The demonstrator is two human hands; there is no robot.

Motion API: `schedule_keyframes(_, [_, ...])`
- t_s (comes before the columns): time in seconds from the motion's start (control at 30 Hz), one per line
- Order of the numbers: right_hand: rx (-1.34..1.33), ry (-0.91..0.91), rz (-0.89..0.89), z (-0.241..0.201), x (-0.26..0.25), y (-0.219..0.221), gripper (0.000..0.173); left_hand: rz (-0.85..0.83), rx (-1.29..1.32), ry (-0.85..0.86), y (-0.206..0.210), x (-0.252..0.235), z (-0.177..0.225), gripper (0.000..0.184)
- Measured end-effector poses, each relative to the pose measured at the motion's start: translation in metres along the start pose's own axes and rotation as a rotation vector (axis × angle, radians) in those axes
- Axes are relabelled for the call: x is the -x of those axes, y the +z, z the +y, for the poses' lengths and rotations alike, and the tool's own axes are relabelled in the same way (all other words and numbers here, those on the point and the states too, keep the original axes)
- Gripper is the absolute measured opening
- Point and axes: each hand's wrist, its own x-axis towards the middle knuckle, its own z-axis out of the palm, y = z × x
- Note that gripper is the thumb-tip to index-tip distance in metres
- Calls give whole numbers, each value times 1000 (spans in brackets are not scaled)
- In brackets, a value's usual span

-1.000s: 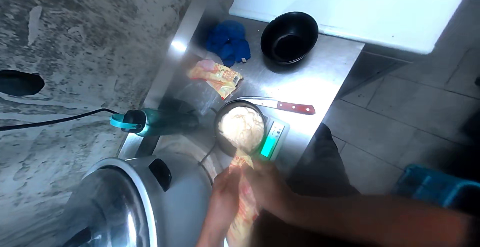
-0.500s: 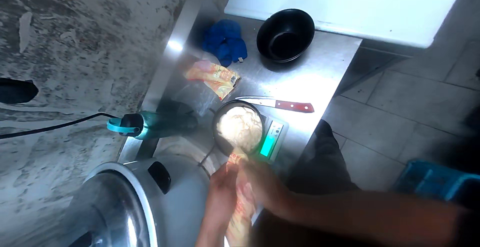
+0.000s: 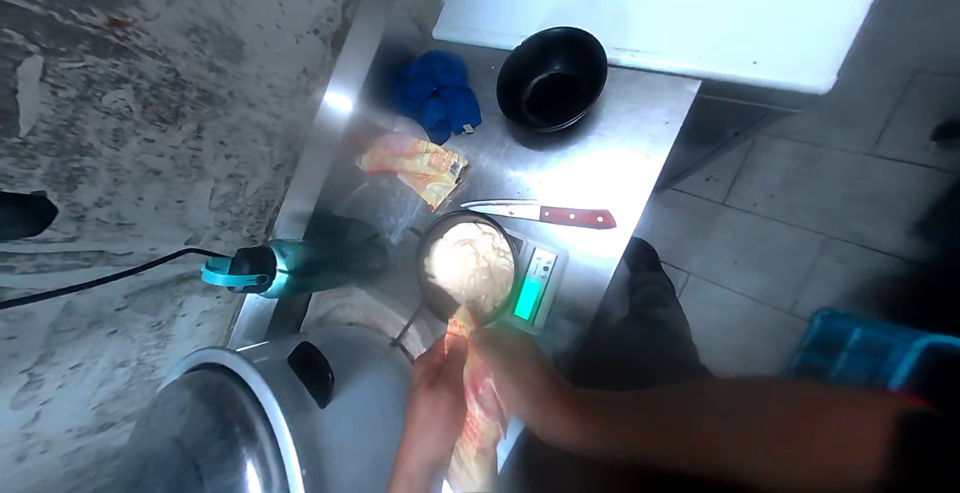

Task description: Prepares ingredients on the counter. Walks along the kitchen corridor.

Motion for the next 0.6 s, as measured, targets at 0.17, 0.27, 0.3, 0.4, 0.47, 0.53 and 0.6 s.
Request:
schedule_keyframes(0.17, [47, 17, -5, -1, -3, 0, 41, 14, -51, 13, 3, 0, 0, 31])
schedule_keyframes(0.27, [63, 37, -20, -3, -3, -1, 41, 7, -82, 35, 3, 2, 0, 31])
schedule_keyframes(0.3, [64, 43, -24, -3, -4, -1, 42, 11, -105, 46, 3, 2, 1, 31])
schedule_keyframes(0.4, [61, 22, 1, -2, -5, 0, 41, 24, -185, 71, 4, 3, 4, 30])
schedule_keyframes(0.47, [58, 10, -1, -1, -6, 0, 40, 22, -205, 73, 4, 4, 4, 30])
schedule_keyframes(0.53, [72, 2, 10, -1, -6, 1, 41, 18, -211, 74, 4, 3, 5, 29])
schedule_keyframes(0.6, [95, 0, 33, -2, -6, 2, 41, 14, -190, 72, 5, 3, 5, 29])
